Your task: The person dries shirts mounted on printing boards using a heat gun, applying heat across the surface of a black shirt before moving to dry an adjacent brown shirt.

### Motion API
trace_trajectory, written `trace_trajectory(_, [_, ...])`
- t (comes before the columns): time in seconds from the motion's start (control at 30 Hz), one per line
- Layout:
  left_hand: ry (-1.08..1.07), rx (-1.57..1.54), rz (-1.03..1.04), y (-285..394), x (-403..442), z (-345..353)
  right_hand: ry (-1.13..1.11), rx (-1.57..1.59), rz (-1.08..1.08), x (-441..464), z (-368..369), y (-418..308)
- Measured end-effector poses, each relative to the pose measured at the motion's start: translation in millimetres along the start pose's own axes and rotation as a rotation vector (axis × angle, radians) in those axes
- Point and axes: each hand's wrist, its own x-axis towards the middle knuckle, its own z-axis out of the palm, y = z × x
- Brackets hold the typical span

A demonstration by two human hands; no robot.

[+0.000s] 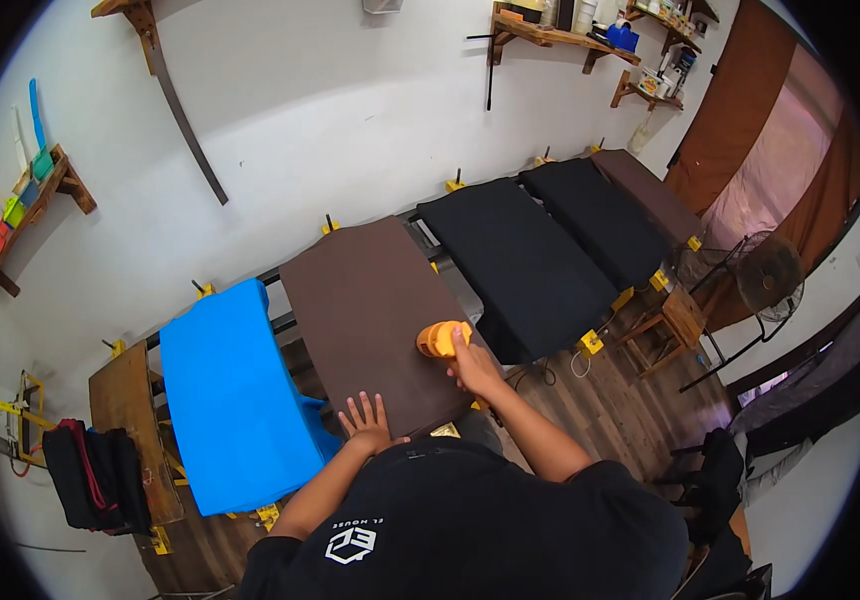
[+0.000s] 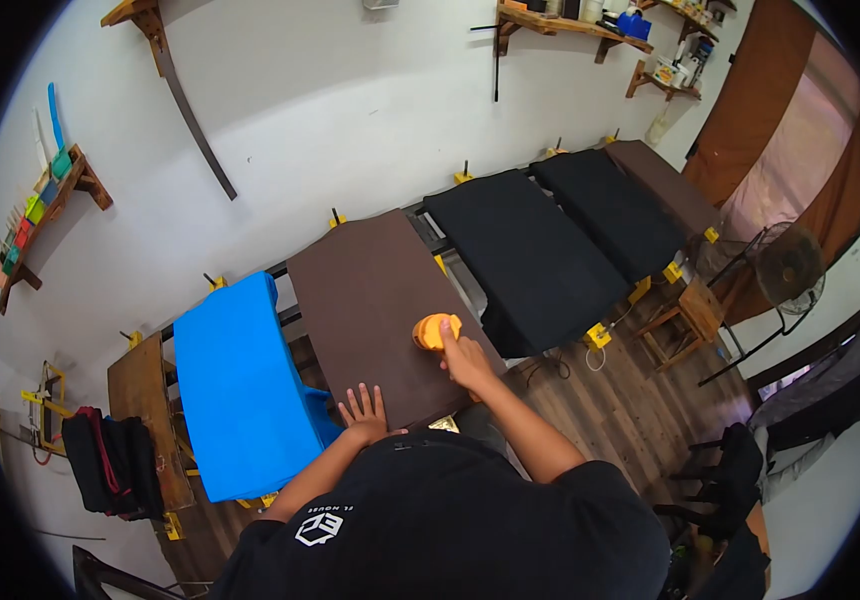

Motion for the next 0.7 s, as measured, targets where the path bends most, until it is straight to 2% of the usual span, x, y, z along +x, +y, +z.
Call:
trace_trajectory(0.13, [0.052,0.034,-0.002,-2,8,8,0.107,-0.090,-0.038,6,-3,12])
trace_trajectory(0.23, [0.099,0.042,0.007,-4,10,16,0.092,-0.090,0.009,8,-9,20])
trace_trajectory(0.27, [0.131,0.046,0.017,-5,10,18,0.167,-0.160,-0.084,4,-8,19])
trace_trajectory(0.37, [0.170,0.046,0.037,-8,12,24,0.120,-0.095,0.026,2,-17,17])
trace_trajectory(0.57, [0.175,0.065,0.033,-6,11,25,0.125,-0.212,0.050,-7,-18,1])
trace_trajectory(0.7, [0.188,0.074,0.036,-5,9,24,0.103,-0.093,0.046,0,-6,11])
